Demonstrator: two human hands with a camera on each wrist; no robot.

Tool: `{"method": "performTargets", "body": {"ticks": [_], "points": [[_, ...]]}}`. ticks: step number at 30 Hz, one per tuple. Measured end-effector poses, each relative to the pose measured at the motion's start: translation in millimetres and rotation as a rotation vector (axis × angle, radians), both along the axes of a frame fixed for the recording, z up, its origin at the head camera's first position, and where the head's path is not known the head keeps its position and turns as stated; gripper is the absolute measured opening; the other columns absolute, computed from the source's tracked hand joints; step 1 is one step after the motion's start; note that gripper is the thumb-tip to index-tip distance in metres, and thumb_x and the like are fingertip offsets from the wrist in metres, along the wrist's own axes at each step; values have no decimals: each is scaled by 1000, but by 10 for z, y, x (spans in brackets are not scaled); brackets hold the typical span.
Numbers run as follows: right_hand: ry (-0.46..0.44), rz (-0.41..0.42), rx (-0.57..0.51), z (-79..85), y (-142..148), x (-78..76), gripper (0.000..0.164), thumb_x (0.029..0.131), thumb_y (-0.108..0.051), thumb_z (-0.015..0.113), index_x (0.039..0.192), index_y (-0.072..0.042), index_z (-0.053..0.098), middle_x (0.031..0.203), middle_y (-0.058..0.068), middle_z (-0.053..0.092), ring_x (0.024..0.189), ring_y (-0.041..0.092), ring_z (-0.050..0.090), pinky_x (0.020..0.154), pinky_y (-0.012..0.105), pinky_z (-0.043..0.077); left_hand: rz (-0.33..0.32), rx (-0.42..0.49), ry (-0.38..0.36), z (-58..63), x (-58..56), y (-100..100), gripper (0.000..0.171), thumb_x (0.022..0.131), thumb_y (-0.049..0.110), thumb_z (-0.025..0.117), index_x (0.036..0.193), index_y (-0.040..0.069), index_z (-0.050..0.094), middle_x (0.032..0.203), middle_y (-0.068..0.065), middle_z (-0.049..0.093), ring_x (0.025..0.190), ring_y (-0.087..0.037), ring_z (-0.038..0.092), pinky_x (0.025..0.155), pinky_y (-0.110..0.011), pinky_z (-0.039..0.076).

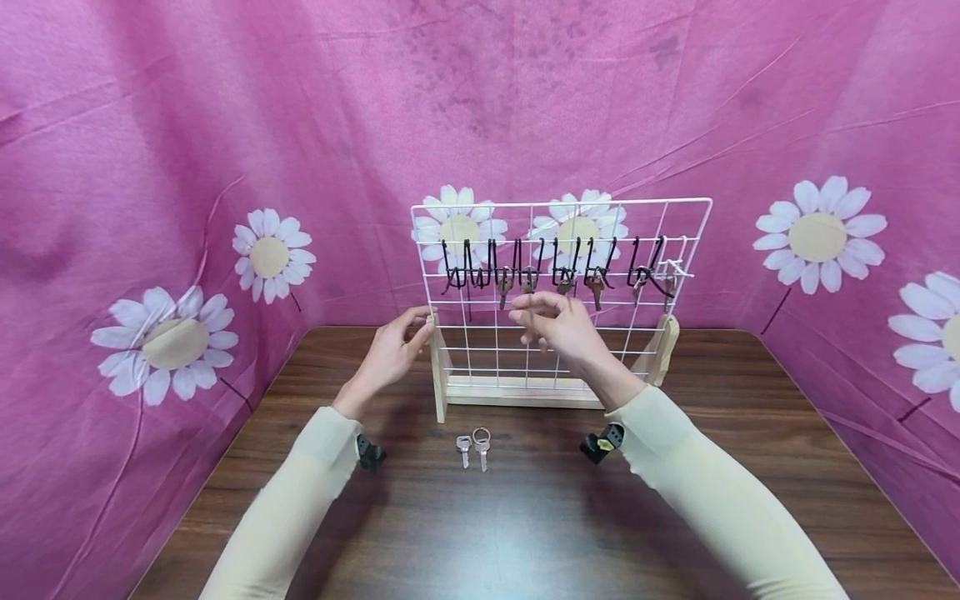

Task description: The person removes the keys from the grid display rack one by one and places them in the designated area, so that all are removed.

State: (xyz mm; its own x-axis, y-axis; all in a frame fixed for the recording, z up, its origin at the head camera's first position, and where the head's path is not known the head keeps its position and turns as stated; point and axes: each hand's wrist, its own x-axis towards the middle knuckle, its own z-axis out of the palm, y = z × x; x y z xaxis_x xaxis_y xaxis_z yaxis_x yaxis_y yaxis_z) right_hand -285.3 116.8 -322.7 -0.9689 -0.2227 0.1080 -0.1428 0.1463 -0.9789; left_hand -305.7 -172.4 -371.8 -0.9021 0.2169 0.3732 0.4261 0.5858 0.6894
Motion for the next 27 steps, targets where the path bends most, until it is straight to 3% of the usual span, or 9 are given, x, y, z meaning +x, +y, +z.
{"method": "performTargets", "body": {"ticks": [9,19,27], "points": [[28,-24,22,22,-39,-8,36,94,-25,70,128,-11,66,129,15,68,65,9,67,55,19,53,16,-18,-2,0,-4,-1,36,104,27,55,135,10,58,121,-15,71,88,-31,75,74,-36,64],[45,-50,70,8,-97,0,44,94,-24,70,136,-12,61,130,14,68,67,10,69,46,19,48,17,-19,-5,-13,-11,-3,38,103,29,55,136,10,58,122,-16,71,88,-28,75,74,-34,64],[39,-45,48,-1,-138,9,48,95,-21,68,141,-14,56,136,12,64,68,10,69,44,19,46,14,-26,1,-23,-28,-3,35,104,27,55,134,11,58,120,-16,71,86,-27,75,71,-32,63]]}}
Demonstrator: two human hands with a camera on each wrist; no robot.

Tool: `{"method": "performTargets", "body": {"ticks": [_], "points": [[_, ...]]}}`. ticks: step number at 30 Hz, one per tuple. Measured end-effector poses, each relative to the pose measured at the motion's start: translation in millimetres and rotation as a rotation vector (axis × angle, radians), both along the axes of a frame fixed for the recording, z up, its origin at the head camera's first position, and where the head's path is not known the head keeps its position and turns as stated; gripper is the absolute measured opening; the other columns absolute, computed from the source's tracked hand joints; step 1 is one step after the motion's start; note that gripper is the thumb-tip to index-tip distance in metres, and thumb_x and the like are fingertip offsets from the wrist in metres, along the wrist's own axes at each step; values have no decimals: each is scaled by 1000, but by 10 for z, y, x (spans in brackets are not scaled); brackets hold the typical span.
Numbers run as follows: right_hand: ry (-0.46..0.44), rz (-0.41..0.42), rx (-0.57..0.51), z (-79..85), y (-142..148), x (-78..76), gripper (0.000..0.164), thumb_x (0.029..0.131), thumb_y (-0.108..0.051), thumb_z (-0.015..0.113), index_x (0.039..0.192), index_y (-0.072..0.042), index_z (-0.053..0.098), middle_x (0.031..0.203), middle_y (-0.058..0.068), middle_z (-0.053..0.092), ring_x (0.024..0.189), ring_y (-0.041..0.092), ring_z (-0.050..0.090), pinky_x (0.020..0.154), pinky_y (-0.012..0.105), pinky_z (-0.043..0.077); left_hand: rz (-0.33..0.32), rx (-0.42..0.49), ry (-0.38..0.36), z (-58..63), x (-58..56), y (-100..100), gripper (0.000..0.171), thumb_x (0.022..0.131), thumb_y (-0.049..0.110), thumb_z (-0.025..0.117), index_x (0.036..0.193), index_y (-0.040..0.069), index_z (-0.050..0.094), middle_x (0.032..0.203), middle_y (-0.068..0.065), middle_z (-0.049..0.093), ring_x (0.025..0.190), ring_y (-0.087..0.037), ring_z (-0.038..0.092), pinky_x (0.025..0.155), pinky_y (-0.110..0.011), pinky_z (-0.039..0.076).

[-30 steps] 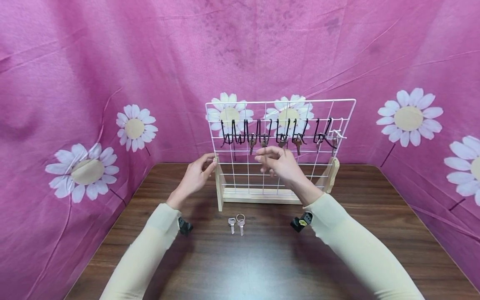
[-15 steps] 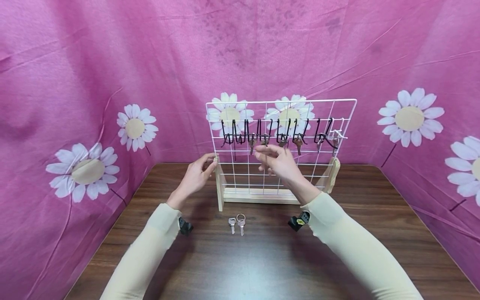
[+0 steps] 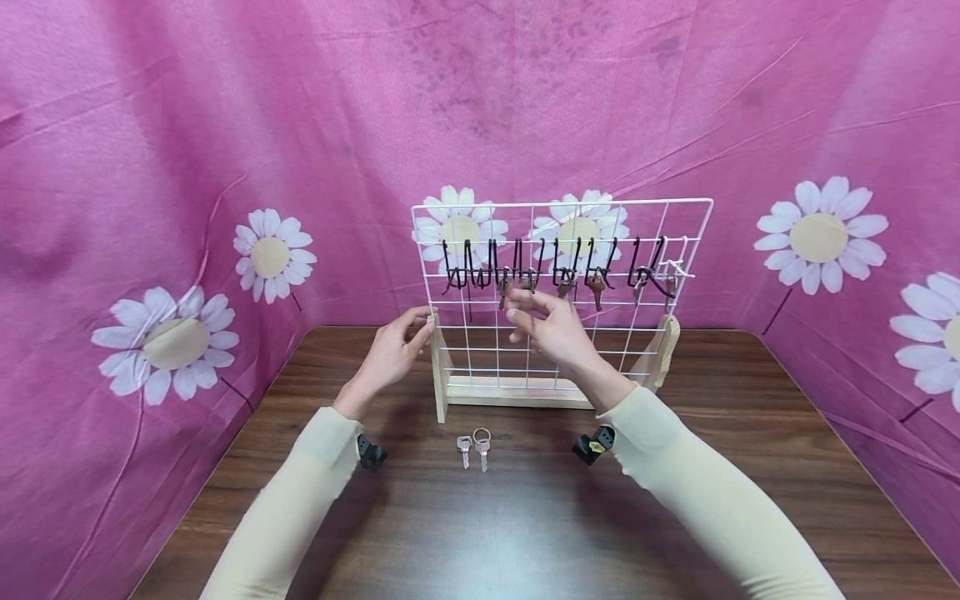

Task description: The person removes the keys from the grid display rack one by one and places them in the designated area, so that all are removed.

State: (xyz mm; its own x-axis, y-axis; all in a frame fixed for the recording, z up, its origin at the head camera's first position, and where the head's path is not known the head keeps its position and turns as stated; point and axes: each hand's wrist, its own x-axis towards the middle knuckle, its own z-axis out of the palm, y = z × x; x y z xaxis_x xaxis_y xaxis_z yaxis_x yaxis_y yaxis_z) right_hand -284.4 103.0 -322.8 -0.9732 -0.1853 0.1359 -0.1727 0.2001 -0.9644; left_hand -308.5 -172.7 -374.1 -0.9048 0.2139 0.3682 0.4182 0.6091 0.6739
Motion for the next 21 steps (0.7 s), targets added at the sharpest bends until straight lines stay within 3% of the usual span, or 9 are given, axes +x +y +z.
{"method": "performTargets", "body": {"ticks": [11,21], "points": [[13,-24,-11,1,-12,3,37,95,-19,68,131,-12,62,128,13,68,72,19,70,45,20,48,-5,1,-1,13,10,7,36,104,27,55,135,11,58,120,-16,71,89,-30,74,72,-32,63],[53,-53,6,36,-17,5,30,94,-27,70,119,-11,65,122,11,71,66,12,67,49,20,48,-7,-1,-8,8,-2,-1,36,104,26,55,136,9,57,119,-16,71,87,-28,74,71,-32,63]]}}
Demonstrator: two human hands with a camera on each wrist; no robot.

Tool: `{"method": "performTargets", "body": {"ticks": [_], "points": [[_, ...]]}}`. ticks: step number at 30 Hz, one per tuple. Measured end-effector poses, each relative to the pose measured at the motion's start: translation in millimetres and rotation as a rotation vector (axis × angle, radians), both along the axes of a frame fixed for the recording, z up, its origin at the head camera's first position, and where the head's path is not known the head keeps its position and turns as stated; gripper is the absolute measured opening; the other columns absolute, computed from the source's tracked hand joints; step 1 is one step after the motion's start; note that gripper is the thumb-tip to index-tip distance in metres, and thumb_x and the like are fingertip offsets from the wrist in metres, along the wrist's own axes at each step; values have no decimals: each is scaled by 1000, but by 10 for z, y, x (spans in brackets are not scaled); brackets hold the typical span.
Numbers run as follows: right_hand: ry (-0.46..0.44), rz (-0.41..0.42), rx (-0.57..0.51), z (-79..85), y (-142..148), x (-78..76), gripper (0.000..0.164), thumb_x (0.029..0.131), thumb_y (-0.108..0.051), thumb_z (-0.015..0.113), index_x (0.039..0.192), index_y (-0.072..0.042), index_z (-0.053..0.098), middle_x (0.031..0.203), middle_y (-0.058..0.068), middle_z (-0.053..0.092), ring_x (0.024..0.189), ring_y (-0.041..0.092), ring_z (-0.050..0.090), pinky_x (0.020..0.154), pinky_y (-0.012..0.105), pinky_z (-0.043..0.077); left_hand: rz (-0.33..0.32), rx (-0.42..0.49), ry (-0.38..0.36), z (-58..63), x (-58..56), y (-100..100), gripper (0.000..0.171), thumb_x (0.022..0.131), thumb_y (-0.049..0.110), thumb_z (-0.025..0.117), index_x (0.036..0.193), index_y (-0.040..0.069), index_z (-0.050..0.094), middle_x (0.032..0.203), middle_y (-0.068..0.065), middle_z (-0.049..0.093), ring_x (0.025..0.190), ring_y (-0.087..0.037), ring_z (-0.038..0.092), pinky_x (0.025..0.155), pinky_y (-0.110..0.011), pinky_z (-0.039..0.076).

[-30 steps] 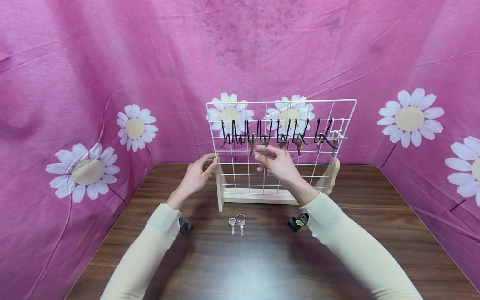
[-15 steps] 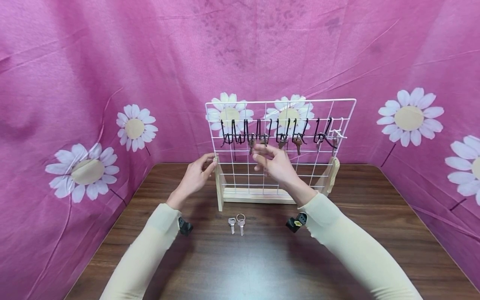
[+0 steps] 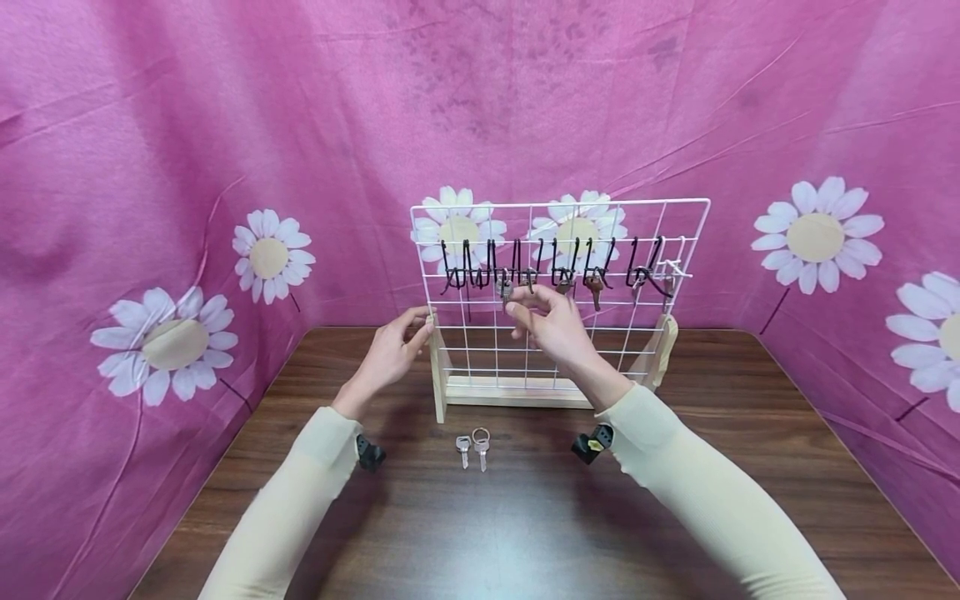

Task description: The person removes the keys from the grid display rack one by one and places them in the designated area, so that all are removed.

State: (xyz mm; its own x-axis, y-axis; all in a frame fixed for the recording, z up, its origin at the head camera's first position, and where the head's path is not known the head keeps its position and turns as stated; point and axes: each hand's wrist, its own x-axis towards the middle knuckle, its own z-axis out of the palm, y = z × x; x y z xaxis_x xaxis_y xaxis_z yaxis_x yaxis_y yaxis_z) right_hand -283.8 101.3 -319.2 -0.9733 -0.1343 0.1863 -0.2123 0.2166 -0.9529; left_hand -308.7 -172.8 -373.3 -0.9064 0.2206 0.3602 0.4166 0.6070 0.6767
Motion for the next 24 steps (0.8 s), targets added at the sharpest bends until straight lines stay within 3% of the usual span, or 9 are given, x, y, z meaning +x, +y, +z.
{"method": "performTargets", "body": {"ticks": [8,14,24], "points": [[13,-29,20,12,3,-27,30,94,-31,70,120,-15,67,118,10,74,65,16,68,45,20,47,-1,4,-6,-6,1,-4,35,104,26,54,136,11,57,120,-16,71,87,-28,75,70,-31,63],[25,-41,33,22,-10,-25,35,94,-34,69,121,-12,66,112,10,75,60,13,65,43,20,44,-5,16,-12,-17,-3,-4,35,104,26,54,136,12,57,121,-17,71,86,-28,75,71,-31,63],[31,-50,27,31,-14,-41,28,94,-35,70,113,-15,68,108,15,74,58,10,63,42,23,44,-4,7,-3,-4,1,-5,37,104,27,54,137,9,57,120,-17,71,86,-29,75,70,-32,63]]}}
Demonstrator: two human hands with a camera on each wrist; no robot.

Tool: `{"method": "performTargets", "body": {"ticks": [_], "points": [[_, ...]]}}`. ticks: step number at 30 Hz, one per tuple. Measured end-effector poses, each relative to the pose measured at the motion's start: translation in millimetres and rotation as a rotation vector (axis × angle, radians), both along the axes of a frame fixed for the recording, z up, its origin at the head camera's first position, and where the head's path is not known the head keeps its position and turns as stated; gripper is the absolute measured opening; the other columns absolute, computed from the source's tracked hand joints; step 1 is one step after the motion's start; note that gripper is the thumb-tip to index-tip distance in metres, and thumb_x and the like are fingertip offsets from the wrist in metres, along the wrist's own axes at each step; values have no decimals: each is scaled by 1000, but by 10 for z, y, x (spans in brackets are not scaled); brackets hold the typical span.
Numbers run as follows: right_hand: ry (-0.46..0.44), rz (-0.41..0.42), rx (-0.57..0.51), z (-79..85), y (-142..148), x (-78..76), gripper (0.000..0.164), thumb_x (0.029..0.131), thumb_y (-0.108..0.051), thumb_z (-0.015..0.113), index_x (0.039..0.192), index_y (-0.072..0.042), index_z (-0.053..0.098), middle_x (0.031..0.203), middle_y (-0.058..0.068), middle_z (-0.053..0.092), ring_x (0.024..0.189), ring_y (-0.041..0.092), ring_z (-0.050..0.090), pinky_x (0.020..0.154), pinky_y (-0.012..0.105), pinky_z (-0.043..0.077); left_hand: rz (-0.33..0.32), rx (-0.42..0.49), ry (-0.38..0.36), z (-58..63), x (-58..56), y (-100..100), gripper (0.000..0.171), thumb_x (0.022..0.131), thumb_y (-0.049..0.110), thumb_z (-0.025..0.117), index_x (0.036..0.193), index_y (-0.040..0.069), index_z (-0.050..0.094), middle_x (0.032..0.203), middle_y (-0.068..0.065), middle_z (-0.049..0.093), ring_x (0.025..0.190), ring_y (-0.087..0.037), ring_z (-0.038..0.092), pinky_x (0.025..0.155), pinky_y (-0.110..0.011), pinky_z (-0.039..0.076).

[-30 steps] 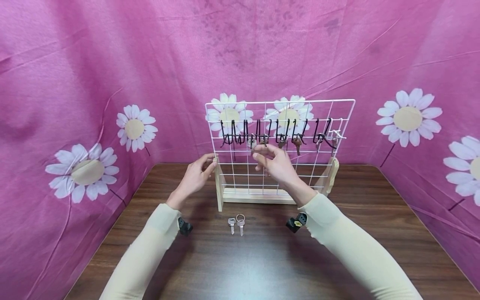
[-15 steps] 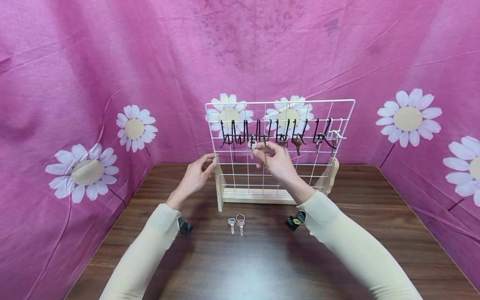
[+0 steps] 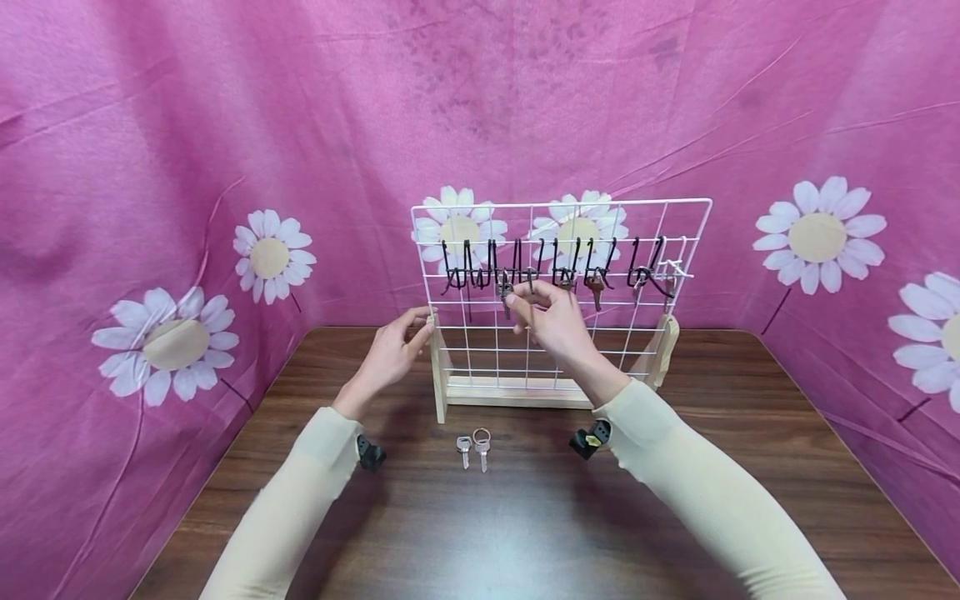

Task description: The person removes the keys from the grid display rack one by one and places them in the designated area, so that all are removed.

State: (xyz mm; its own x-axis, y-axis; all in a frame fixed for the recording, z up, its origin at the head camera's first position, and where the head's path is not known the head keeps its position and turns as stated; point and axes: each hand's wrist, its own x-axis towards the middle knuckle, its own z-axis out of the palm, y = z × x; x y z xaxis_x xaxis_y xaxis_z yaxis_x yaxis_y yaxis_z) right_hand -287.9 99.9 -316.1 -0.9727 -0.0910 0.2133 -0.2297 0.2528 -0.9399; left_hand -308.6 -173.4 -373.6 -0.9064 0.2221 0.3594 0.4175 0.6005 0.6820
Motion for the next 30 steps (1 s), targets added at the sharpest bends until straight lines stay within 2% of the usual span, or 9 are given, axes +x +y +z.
{"method": "performTargets", "body": {"ticks": [6,14,25,30], "points": [[9,-3,10,10,3,-2,26,93,-37,70,109,-16,68,107,12,74,60,11,64,43,22,44,3,-5,-4,-7,-4,1,38,104,27,54,137,8,56,121,-17,71,87,-29,75,70,-32,63],[19,18,14,5,21,8,29,92,-41,71,109,-18,68,82,4,71,55,12,58,44,23,44,9,-7,-3,-8,-5,4,38,104,27,55,137,9,57,121,-17,71,87,-28,75,70,-32,63],[60,38,17,2,70,36,31,91,-43,72,106,-17,70,74,14,68,54,10,55,47,22,47,9,-5,-3,-2,-4,3,37,104,27,54,136,9,57,120,-17,71,87,-29,74,72,-34,63],[61,60,-22,-3,89,57,32,91,-40,73,105,-12,69,71,2,68,61,14,60,49,19,46,10,-5,-6,-6,-8,1,35,104,27,54,136,12,57,120,-17,71,87,-28,75,73,-33,63]]}}
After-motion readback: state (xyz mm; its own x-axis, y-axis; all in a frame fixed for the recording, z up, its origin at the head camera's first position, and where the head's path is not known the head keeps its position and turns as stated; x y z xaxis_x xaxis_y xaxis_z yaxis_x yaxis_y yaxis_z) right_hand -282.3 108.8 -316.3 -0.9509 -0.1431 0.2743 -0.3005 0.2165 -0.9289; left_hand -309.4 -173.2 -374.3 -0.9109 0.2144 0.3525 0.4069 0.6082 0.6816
